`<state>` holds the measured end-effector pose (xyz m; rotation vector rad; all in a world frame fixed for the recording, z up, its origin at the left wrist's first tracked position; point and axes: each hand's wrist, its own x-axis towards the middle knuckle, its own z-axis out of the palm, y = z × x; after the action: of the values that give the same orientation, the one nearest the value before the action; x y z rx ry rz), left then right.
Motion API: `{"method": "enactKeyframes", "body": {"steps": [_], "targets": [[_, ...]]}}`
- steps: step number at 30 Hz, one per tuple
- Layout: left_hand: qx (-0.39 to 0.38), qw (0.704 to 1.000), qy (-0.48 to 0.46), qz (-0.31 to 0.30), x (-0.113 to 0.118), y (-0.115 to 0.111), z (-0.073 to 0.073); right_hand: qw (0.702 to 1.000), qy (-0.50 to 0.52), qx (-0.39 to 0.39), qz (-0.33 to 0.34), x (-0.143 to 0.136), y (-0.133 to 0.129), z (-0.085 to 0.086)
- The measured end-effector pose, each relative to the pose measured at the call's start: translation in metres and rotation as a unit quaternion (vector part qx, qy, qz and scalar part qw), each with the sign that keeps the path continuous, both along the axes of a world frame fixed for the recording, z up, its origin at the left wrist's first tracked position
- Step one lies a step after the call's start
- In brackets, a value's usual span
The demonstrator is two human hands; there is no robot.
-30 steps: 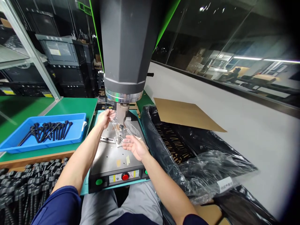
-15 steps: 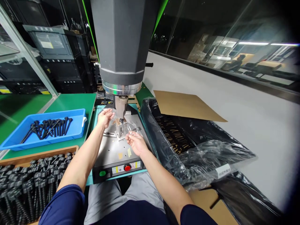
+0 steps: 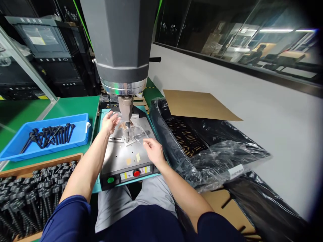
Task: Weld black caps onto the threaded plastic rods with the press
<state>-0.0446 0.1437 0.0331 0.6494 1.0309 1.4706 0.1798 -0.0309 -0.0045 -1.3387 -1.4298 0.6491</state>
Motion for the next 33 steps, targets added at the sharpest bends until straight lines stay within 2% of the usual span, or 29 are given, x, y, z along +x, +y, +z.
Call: {"method": "enactKeyframes", "body": {"steps": [2,4,7,9,11,13,15,17,21,23,26,33], "targets": [[-0.024,0.999,0.017,0.025,-0.006,-0.008,0.004,0.999,-0.024,0.028,-0.011,0.005,0.008,0.004],[-0.043,0.994,0.032,0.092,-0.012,-0.025,0.001,1.000,-0.009,0.028,-0.001,0.005,0.013,0.005],[-0.020,0.972,0.057,0.225,-0.013,-0.069,-0.018,0.999,0.034,0.015,0.011,0.003,0.017,0.004],[-0.014,0.959,0.089,0.269,-0.003,-0.104,-0.037,0.999,0.042,0.014,0.013,0.001,0.024,0.006],[-0.037,0.973,0.084,0.210,0.013,-0.134,-0.052,0.999,0.031,0.038,0.009,0.001,0.037,0.012],[-0.043,0.989,0.071,0.121,0.031,-0.153,-0.060,0.997,0.006,0.075,0.002,-0.001,0.058,0.022],[-0.042,0.996,0.071,0.047,0.045,-0.158,-0.059,0.995,-0.027,0.094,0.019,-0.005,0.083,0.034],[-0.051,0.996,0.079,0.009,0.053,-0.153,-0.054,0.992,-0.052,0.090,0.068,-0.013,0.108,0.044],[-0.064,0.995,0.075,0.004,0.055,-0.139,-0.048,0.978,-0.077,0.034,0.192,-0.030,0.142,0.052],[-0.053,0.996,0.073,0.007,0.054,-0.135,-0.049,0.970,-0.093,-0.018,0.223,-0.035,0.151,0.050],[-0.042,0.996,0.077,0.003,0.049,-0.137,-0.052,0.965,-0.101,-0.062,0.235,-0.039,0.155,0.046],[-0.019,0.994,0.110,-0.014,0.029,-0.159,-0.056,0.963,-0.108,-0.075,0.234,-0.038,0.157,0.041]]}}
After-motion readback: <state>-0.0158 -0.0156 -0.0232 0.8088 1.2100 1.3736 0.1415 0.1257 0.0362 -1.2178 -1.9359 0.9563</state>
